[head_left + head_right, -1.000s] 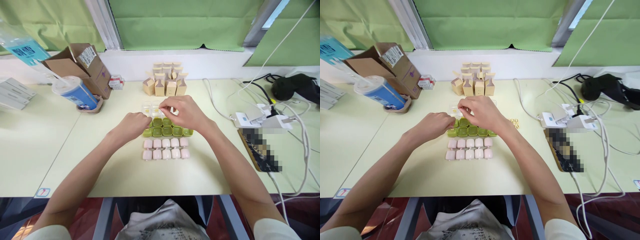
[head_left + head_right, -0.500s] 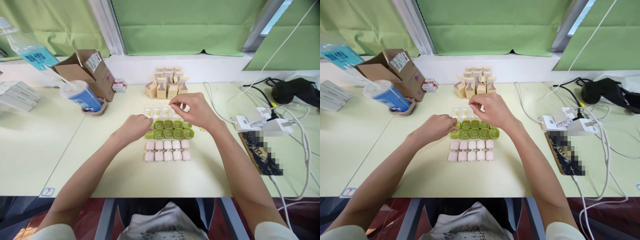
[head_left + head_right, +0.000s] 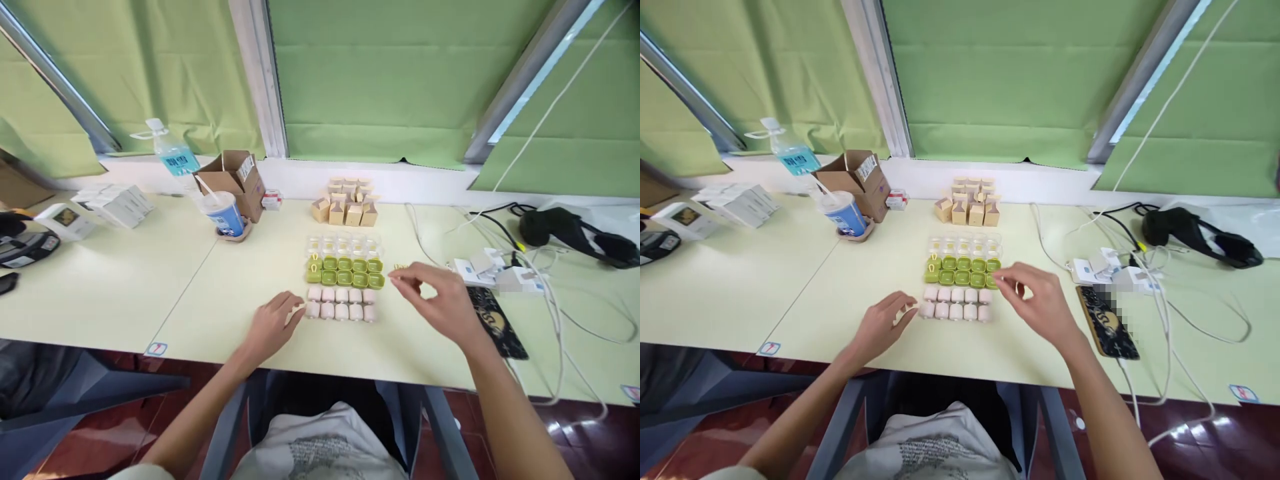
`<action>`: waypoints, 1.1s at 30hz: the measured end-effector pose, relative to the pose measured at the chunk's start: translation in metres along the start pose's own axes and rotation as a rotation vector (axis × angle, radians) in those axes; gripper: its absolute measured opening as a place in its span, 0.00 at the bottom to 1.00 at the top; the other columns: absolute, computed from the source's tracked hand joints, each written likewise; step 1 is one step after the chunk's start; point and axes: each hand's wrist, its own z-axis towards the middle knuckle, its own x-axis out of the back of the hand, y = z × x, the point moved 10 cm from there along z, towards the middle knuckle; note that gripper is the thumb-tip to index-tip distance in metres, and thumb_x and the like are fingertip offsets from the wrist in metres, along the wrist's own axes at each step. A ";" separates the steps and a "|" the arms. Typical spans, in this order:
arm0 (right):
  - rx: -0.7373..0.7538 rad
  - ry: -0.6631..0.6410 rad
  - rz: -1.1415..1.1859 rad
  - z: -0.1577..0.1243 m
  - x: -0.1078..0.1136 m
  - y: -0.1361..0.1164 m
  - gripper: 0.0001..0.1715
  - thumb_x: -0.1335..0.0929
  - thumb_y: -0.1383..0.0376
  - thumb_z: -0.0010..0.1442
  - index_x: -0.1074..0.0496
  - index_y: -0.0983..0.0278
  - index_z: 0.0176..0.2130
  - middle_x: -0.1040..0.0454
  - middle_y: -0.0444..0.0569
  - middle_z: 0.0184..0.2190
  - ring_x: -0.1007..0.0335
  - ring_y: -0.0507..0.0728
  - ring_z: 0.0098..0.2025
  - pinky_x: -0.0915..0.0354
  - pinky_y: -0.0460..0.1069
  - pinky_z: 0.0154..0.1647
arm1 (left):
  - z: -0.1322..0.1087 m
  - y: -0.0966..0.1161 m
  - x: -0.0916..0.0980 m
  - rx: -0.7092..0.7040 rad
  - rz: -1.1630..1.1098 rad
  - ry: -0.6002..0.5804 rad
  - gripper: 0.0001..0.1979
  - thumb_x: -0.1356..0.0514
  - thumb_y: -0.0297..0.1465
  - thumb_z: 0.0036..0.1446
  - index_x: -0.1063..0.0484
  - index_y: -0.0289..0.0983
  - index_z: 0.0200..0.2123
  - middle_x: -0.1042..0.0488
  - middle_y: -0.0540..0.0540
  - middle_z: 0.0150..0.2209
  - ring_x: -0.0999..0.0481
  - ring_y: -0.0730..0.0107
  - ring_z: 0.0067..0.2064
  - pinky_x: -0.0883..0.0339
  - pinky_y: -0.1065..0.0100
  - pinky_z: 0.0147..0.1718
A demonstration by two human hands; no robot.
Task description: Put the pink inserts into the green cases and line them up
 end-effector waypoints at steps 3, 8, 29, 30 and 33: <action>-0.069 -0.016 0.012 -0.064 -0.001 0.002 0.08 0.28 0.64 0.75 0.16 0.53 0.46 0.17 0.48 0.37 0.21 0.60 0.30 0.25 0.56 0.30 | -0.064 -0.008 -0.008 0.069 -0.059 0.057 0.11 0.46 0.34 0.79 0.23 0.42 0.46 0.14 0.45 0.45 0.13 0.65 0.43 0.21 0.65 0.38; -0.275 -0.123 0.054 -0.158 -0.025 0.023 0.08 0.28 0.60 0.74 0.17 0.51 0.42 0.17 0.44 0.30 0.21 0.62 0.25 0.22 0.59 0.27 | -0.127 0.002 -0.004 0.082 -0.027 0.068 0.15 0.47 0.35 0.80 0.22 0.43 0.41 0.15 0.44 0.42 0.16 0.60 0.46 0.20 0.60 0.44; -0.365 -0.055 -0.499 -0.110 -0.038 0.121 0.16 0.33 0.63 0.77 0.16 0.62 0.55 0.18 0.61 0.54 0.18 0.59 0.37 0.31 0.53 0.29 | -0.035 -0.021 -0.036 0.233 -0.053 -0.032 0.14 0.45 0.34 0.79 0.21 0.39 0.43 0.22 0.48 0.33 0.27 0.72 0.31 0.33 0.69 0.35; -0.370 -0.067 -0.540 -0.102 -0.043 0.133 0.16 0.32 0.63 0.77 0.16 0.62 0.56 0.19 0.61 0.56 0.19 0.59 0.38 0.33 0.53 0.28 | -0.033 -0.021 -0.037 0.208 -0.058 -0.043 0.11 0.44 0.32 0.79 0.22 0.39 0.44 0.22 0.49 0.32 0.27 0.72 0.30 0.35 0.69 0.33; -0.362 -0.058 -0.624 -0.086 -0.056 0.157 0.14 0.29 0.63 0.76 0.16 0.62 0.55 0.19 0.60 0.53 0.23 0.55 0.34 0.36 0.50 0.25 | -0.031 -0.017 -0.029 0.106 -0.063 -0.010 0.04 0.38 0.24 0.74 0.25 0.39 0.43 0.24 0.51 0.31 0.25 0.71 0.32 0.33 0.70 0.34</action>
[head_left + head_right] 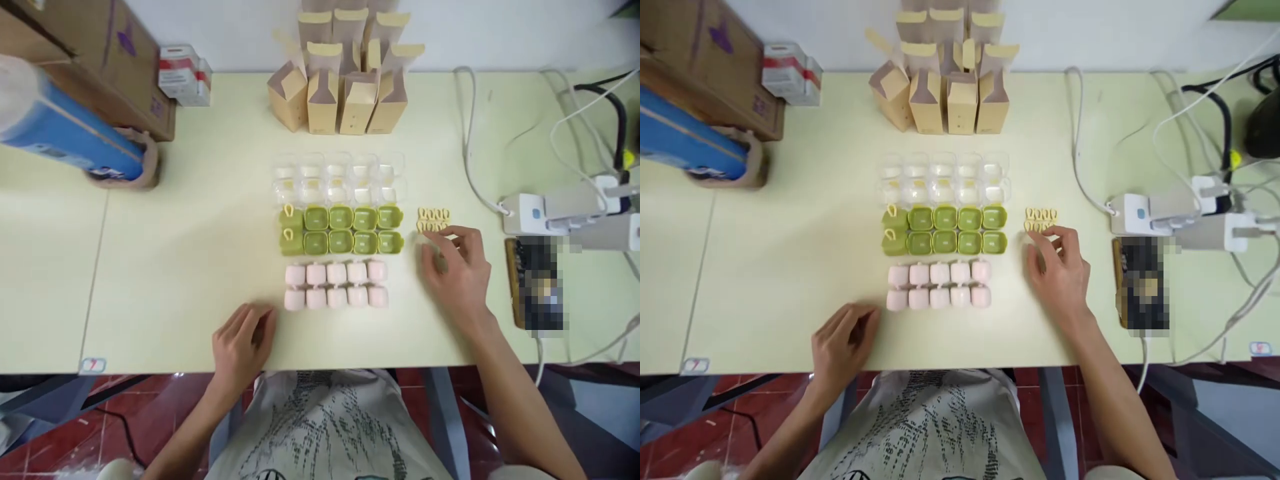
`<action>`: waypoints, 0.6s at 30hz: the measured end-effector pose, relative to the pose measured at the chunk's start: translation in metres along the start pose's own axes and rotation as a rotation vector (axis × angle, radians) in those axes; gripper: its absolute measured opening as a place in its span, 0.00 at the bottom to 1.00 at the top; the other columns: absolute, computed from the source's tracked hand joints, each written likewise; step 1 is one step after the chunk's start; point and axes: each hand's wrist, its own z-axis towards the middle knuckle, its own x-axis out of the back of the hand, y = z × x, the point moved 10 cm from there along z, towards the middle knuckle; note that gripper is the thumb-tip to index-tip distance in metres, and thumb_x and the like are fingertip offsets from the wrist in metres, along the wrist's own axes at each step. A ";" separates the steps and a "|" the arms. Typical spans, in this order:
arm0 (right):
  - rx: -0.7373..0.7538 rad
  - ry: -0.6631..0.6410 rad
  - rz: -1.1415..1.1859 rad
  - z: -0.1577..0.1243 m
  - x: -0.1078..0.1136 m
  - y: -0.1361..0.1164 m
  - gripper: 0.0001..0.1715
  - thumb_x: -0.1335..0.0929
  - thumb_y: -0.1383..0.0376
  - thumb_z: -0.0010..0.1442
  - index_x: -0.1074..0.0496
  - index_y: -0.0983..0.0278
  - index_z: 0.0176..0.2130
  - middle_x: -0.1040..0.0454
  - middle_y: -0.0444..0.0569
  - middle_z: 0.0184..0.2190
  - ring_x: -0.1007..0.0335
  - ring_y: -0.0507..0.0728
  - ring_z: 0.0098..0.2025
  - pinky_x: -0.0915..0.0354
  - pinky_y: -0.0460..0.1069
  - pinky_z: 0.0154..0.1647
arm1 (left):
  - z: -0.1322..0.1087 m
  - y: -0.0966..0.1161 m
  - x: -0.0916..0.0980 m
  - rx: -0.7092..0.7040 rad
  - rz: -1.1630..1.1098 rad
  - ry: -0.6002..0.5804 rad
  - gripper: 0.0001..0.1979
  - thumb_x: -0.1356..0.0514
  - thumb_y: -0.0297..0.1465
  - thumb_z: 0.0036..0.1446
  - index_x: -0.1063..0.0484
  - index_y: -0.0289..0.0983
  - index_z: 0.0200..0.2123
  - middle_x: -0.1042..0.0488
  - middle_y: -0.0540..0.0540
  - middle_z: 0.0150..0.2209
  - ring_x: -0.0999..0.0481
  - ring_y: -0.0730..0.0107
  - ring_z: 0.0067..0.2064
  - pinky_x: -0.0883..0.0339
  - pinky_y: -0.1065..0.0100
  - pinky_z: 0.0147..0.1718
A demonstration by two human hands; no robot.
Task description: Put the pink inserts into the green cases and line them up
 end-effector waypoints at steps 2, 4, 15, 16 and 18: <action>0.009 0.056 -0.019 0.007 -0.004 0.001 0.10 0.27 0.64 0.75 0.16 0.61 0.52 0.19 0.57 0.50 0.29 0.51 0.30 0.37 0.49 0.25 | -0.003 0.006 0.010 -0.086 -0.034 0.067 0.08 0.34 0.20 0.69 0.26 0.38 0.44 0.25 0.52 0.31 0.28 0.72 0.31 0.33 0.70 0.34; 0.038 0.117 -0.030 0.009 -0.003 -0.001 0.05 0.26 0.65 0.74 0.16 0.62 0.48 0.19 0.54 0.47 0.32 0.50 0.29 0.37 0.48 0.25 | -0.005 0.005 0.011 -0.094 -0.046 0.069 0.10 0.34 0.18 0.68 0.26 0.38 0.45 0.26 0.52 0.31 0.29 0.72 0.31 0.33 0.70 0.34; 0.276 0.116 0.078 0.002 -0.009 -0.004 0.06 0.30 0.66 0.77 0.20 0.60 0.46 0.12 0.53 0.47 0.20 0.62 0.46 0.25 0.56 0.46 | -0.003 0.003 -0.001 -0.085 -0.047 0.093 0.07 0.38 0.26 0.74 0.23 0.38 0.39 0.23 0.53 0.30 0.27 0.75 0.30 0.36 0.72 0.32; 0.275 0.113 0.086 0.003 -0.011 -0.003 0.08 0.31 0.66 0.77 0.20 0.60 0.45 0.12 0.53 0.45 0.21 0.63 0.45 0.26 0.57 0.45 | -0.003 0.002 0.000 -0.064 -0.054 0.103 0.08 0.38 0.27 0.74 0.22 0.38 0.39 0.22 0.53 0.31 0.27 0.76 0.29 0.36 0.72 0.32; 0.260 0.120 0.098 0.003 -0.012 -0.001 0.09 0.32 0.66 0.77 0.20 0.61 0.45 0.13 0.54 0.43 0.21 0.64 0.45 0.26 0.58 0.45 | -0.006 -0.001 0.000 -0.026 -0.086 0.122 0.09 0.39 0.29 0.74 0.21 0.38 0.39 0.21 0.52 0.30 0.29 0.76 0.28 0.37 0.72 0.31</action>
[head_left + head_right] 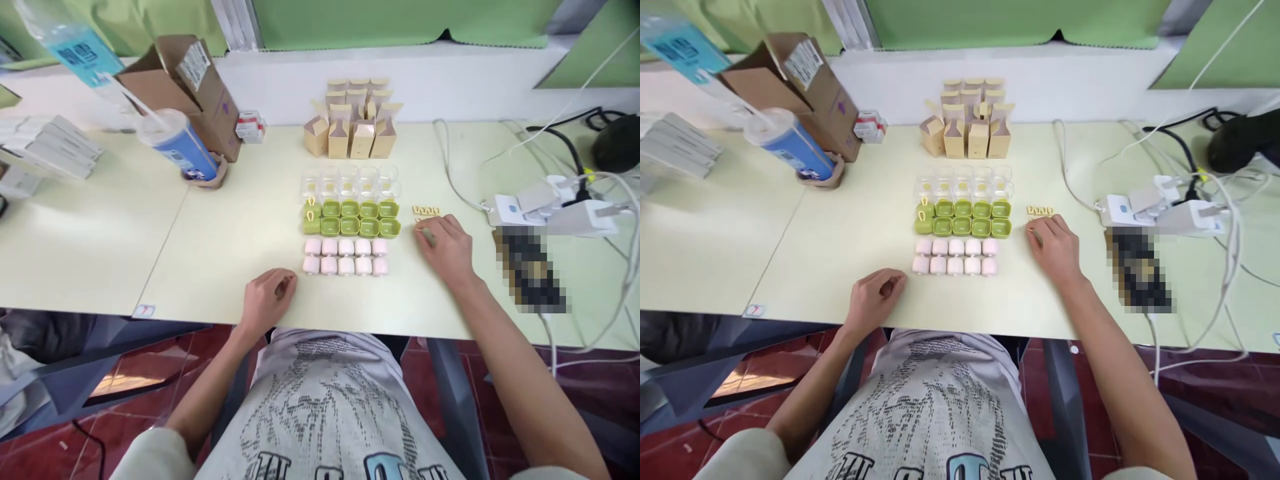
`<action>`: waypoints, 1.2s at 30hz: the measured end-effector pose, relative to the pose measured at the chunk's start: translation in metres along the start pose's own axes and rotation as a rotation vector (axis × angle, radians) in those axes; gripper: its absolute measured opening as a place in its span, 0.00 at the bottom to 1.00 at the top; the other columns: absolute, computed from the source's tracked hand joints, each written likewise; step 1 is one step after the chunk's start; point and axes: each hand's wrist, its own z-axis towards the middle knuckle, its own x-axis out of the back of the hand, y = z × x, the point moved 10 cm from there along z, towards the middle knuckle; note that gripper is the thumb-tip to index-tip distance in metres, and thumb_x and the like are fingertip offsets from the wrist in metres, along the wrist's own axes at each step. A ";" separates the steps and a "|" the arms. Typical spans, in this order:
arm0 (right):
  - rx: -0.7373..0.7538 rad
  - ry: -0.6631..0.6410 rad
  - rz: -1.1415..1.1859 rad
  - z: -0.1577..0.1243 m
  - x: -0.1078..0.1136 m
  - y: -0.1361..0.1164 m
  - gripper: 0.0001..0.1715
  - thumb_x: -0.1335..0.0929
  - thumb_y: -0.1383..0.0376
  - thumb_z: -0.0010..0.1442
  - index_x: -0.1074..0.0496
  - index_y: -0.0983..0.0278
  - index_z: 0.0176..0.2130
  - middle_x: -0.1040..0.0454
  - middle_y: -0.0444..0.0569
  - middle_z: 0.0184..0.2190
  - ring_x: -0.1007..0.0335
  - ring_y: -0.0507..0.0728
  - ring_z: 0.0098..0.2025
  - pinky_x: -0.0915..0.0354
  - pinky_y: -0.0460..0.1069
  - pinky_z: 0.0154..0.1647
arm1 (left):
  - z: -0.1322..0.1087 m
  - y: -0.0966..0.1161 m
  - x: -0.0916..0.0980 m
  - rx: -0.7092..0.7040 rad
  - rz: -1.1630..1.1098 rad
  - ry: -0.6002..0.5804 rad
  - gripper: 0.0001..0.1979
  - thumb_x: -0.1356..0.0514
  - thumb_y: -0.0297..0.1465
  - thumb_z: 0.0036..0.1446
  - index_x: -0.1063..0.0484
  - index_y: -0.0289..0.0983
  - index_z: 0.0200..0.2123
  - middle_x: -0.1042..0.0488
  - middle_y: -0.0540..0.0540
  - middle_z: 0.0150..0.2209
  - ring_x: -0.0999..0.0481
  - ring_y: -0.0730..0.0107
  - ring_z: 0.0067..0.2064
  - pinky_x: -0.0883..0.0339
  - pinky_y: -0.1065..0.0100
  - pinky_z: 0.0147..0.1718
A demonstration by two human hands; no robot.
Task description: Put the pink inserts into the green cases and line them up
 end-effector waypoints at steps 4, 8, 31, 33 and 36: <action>0.039 0.113 0.005 0.001 0.013 -0.009 0.11 0.33 0.66 0.78 0.20 0.62 0.46 0.14 0.56 0.43 0.20 0.65 0.46 0.25 0.57 0.46 | 0.009 0.005 0.006 -0.017 -0.074 0.021 0.11 0.40 0.32 0.75 0.19 0.37 0.38 0.20 0.50 0.30 0.29 0.74 0.28 0.36 0.71 0.31; 0.051 0.235 0.068 -0.003 0.035 -0.017 0.10 0.33 0.69 0.77 0.19 0.62 0.47 0.17 0.54 0.44 0.20 0.59 0.41 0.26 0.51 0.36 | 0.060 0.038 0.015 -0.223 0.082 0.029 0.13 0.41 0.32 0.76 0.17 0.37 0.41 0.17 0.45 0.36 0.21 0.66 0.39 0.32 0.66 0.39; 0.106 0.425 0.092 -0.011 0.079 -0.051 0.08 0.31 0.70 0.73 0.23 0.57 0.45 0.19 0.50 0.39 0.32 0.53 0.25 0.28 0.53 0.29 | 0.156 0.082 -0.054 -0.437 0.386 -0.448 0.14 0.38 0.21 0.64 0.18 0.37 0.27 0.18 0.38 0.36 0.27 0.49 0.53 0.35 0.62 0.37; 0.013 0.442 0.075 -0.013 0.081 -0.042 0.05 0.30 0.66 0.74 0.23 0.56 0.45 0.17 0.52 0.38 0.28 0.56 0.26 0.25 0.57 0.32 | 0.156 0.082 -0.037 -0.446 0.305 -0.399 0.13 0.39 0.22 0.64 0.20 0.37 0.28 0.19 0.37 0.36 0.27 0.49 0.54 0.31 0.61 0.41; -0.114 0.511 0.209 -0.015 0.085 -0.029 0.04 0.26 0.62 0.72 0.22 0.57 0.47 0.16 0.52 0.39 0.17 0.62 0.34 0.18 0.60 0.38 | 0.157 0.077 0.001 -0.439 0.017 -0.246 0.07 0.36 0.29 0.68 0.19 0.38 0.36 0.20 0.38 0.44 0.25 0.51 0.57 0.26 0.57 0.52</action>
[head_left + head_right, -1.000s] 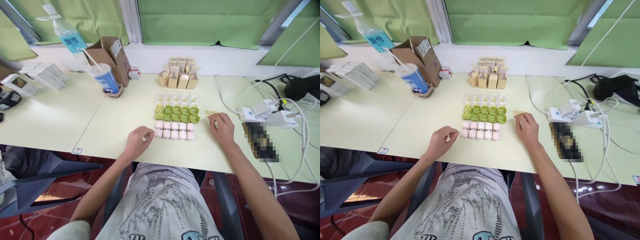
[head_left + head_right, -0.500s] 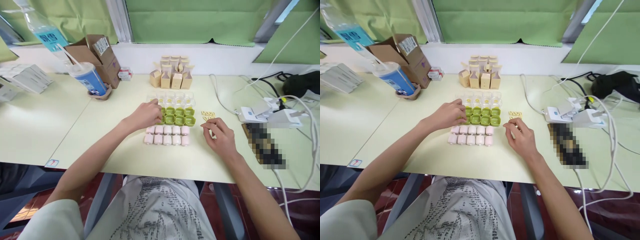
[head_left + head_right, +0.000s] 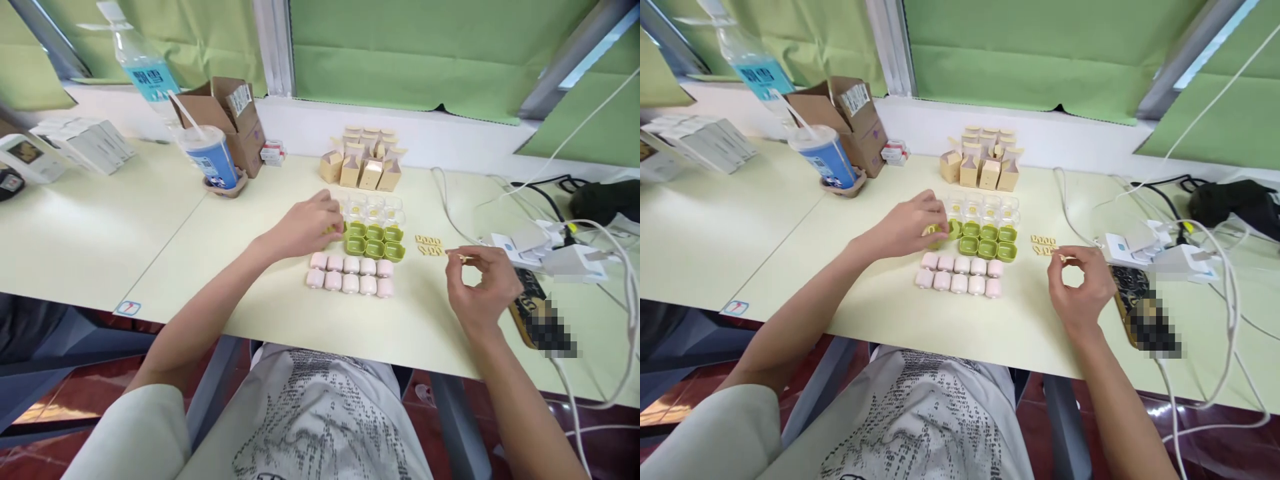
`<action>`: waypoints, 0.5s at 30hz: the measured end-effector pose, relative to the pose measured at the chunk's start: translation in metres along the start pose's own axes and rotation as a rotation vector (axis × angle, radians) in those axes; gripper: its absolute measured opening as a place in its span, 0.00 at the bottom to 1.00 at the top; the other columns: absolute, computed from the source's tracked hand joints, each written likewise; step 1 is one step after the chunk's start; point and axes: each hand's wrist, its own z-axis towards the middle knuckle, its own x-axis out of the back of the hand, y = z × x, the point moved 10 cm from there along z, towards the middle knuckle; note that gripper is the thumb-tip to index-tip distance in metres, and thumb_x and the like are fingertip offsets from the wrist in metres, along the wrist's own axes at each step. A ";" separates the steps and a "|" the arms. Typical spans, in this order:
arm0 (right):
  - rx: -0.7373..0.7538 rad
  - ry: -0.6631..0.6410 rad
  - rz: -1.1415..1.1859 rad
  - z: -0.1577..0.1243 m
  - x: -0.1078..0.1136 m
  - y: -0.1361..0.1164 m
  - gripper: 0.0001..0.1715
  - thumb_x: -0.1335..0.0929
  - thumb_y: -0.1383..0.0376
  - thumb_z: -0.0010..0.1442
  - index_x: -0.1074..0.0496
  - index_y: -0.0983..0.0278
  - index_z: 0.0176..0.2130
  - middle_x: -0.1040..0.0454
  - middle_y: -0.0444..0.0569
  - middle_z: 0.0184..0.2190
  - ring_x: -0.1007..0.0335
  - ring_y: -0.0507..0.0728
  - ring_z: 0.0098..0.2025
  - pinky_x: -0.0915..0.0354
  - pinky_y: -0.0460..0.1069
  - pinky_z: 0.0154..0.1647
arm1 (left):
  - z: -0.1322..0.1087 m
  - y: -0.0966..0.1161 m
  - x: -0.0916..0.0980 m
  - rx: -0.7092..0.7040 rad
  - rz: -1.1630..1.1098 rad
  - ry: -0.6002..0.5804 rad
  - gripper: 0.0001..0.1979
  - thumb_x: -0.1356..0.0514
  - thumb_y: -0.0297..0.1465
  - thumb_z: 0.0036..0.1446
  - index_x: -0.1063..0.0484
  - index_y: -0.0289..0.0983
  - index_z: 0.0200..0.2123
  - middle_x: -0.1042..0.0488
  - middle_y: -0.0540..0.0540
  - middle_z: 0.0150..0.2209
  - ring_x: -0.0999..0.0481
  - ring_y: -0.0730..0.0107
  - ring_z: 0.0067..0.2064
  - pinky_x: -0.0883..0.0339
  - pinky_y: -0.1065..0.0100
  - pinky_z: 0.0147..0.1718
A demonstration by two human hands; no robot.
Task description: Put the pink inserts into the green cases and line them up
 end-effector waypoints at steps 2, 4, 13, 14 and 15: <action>-0.109 -0.005 0.165 0.007 -0.005 0.002 0.10 0.24 0.59 0.70 0.23 0.57 0.49 0.16 0.50 0.41 0.12 0.64 0.39 0.16 0.59 0.38 | -0.008 -0.010 0.016 0.020 -0.358 0.142 0.09 0.34 0.38 0.71 0.22 0.39 0.41 0.21 0.39 0.51 0.22 0.55 0.56 0.24 0.56 0.55; -0.152 -0.091 0.290 0.023 -0.019 -0.013 0.11 0.23 0.58 0.69 0.23 0.57 0.48 0.16 0.49 0.40 0.11 0.63 0.40 0.16 0.57 0.38 | -0.013 -0.023 0.007 0.080 -0.847 0.176 0.19 0.32 0.49 0.70 0.27 0.40 0.42 0.22 0.41 0.50 0.18 0.59 0.51 0.21 0.59 0.49; -0.024 -0.422 0.611 0.113 -0.086 -0.120 0.08 0.24 0.63 0.70 0.14 0.58 0.49 0.16 0.45 0.37 0.18 0.54 0.31 0.23 0.51 0.33 | -0.012 -0.034 -0.043 0.255 -1.644 0.211 0.24 0.20 0.43 0.58 0.28 0.37 0.42 0.17 0.45 0.42 0.11 0.62 0.46 0.22 0.66 0.46; -0.051 -0.443 0.656 0.116 -0.093 -0.121 0.08 0.24 0.63 0.70 0.14 0.58 0.49 0.17 0.45 0.36 0.19 0.54 0.30 0.24 0.50 0.31 | -0.014 -0.032 -0.043 0.250 -1.648 0.201 0.25 0.20 0.42 0.57 0.28 0.38 0.43 0.16 0.44 0.43 0.10 0.61 0.47 0.20 0.64 0.49; -0.072 -0.460 0.690 0.118 -0.099 -0.121 0.08 0.23 0.63 0.69 0.15 0.59 0.48 0.18 0.44 0.35 0.19 0.53 0.30 0.24 0.50 0.30 | -0.015 -0.030 -0.043 0.248 -1.644 0.184 0.25 0.19 0.42 0.57 0.28 0.38 0.45 0.15 0.43 0.45 0.10 0.58 0.49 0.19 0.61 0.53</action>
